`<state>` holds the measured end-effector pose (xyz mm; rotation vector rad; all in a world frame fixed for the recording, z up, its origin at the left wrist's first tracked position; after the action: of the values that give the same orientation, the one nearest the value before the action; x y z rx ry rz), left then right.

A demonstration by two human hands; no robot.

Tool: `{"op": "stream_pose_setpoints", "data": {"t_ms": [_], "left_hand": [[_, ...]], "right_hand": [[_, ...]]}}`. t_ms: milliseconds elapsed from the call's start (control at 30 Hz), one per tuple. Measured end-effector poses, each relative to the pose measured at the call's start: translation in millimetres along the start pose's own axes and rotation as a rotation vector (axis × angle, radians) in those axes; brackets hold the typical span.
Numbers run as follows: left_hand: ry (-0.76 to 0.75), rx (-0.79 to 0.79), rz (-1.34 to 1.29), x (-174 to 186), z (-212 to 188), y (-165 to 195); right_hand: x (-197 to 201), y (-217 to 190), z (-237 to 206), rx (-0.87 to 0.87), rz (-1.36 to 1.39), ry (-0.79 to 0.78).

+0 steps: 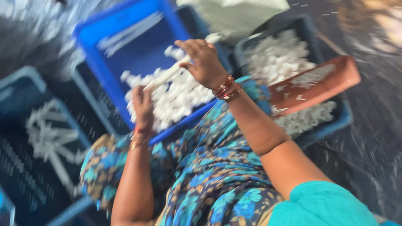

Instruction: The person sits on the floor and assembles white plastic components by hand, inserting small fittings into longer rods and placing the assembled units into a blue tray. The person also transfers loose rods from a basket into the tray.

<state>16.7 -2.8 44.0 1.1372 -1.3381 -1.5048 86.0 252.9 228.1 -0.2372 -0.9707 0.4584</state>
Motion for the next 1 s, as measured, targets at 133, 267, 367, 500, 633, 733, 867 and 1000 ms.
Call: {"op": "stream_pose_setpoints", "data": {"t_ms": [133,267,367,500,633,733,867,1000], "left_hand": [[0.054,-0.064,-0.019,16.7,7.7,-11.7],[0.076,0.048,-0.237,21.0,11.9,-7.2],[0.071,0.081,-0.251,12.8,13.5,0.5],[0.08,0.079,-0.197,1.6,11.7,7.0],[0.09,0.095,-0.193,-5.8,13.6,7.7],[0.086,0.15,-0.227,-7.9,16.2,5.8],[0.07,0.16,-0.254,-7.9,18.0,5.0],[0.066,0.156,-0.286,-7.7,18.1,7.0]], "right_hand": [[93.3,83.4,-49.1,-0.286,-0.209,0.251],[127.3,168.8,-157.7,-0.76,-0.423,-0.018],[117.6,198.9,-238.4,-1.016,-0.484,-0.409],[105.9,194.4,-283.4,-1.097,-0.524,-0.515],[86.2,173.8,-286.0,-1.154,-0.411,-0.444],[70.9,158.6,-279.1,-1.16,-0.319,-0.412],[58.2,142.3,-270.8,-1.02,-0.226,-0.252],[55.1,136.0,-268.1,-1.009,-0.185,-0.196]]}}
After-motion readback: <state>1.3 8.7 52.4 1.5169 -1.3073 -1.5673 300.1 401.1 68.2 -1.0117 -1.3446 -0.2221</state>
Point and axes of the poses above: each hand's wrist, its own z-axis towards the middle knuckle, its own x-axis out of the back of the hand, y = z × x, the point moved 3 cm from there along z, towards the middle knuckle, and after that the axes turned 1 degree about -z, right-handed, at the moved point
